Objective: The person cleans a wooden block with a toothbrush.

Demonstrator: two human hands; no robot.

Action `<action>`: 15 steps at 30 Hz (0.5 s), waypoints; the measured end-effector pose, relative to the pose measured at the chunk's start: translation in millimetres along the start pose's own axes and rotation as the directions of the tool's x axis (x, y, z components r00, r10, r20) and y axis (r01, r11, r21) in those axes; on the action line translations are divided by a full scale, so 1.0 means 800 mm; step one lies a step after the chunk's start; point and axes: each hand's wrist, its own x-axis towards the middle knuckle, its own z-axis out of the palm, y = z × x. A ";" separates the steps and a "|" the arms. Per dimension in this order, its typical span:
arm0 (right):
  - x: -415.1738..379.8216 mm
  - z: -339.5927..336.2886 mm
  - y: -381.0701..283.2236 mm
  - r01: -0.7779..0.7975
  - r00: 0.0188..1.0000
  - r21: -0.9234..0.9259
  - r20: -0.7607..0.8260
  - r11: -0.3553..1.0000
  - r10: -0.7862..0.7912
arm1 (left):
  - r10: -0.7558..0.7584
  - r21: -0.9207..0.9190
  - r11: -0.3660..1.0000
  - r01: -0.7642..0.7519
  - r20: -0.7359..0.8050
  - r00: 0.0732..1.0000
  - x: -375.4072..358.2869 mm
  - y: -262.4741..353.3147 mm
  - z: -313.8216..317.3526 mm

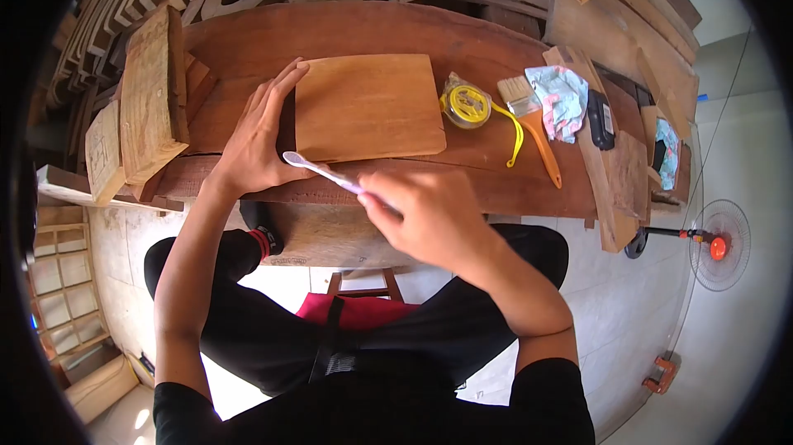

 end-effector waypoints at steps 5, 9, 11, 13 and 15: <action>0.031 -0.068 0.087 -0.335 0.923 -0.165 -0.254 0.928 0.288 | -0.029 -0.008 1.000 0.029 -0.002 1.000 0.000 0.007 -0.001; 0.010 -0.018 0.039 -0.061 0.986 0.031 -0.151 0.998 0.065 | -0.012 -0.001 1.000 0.012 -0.014 1.000 0.000 0.003 0.001; 0.009 -0.018 0.036 -0.039 0.988 0.022 -0.149 0.999 0.042 | -0.048 -0.026 0.999 0.047 -0.009 0.999 0.002 0.002 0.001; 0.022 -0.057 0.054 -0.389 0.914 -0.092 -0.162 0.917 0.372 | -0.083 -0.046 0.995 0.083 0.003 0.997 -0.003 0.003 0.002; 0.025 -0.067 0.093 -0.369 0.911 -0.176 -0.264 0.913 0.318 | -0.104 -0.059 0.993 0.104 -0.007 0.995 -0.004 0.003 0.004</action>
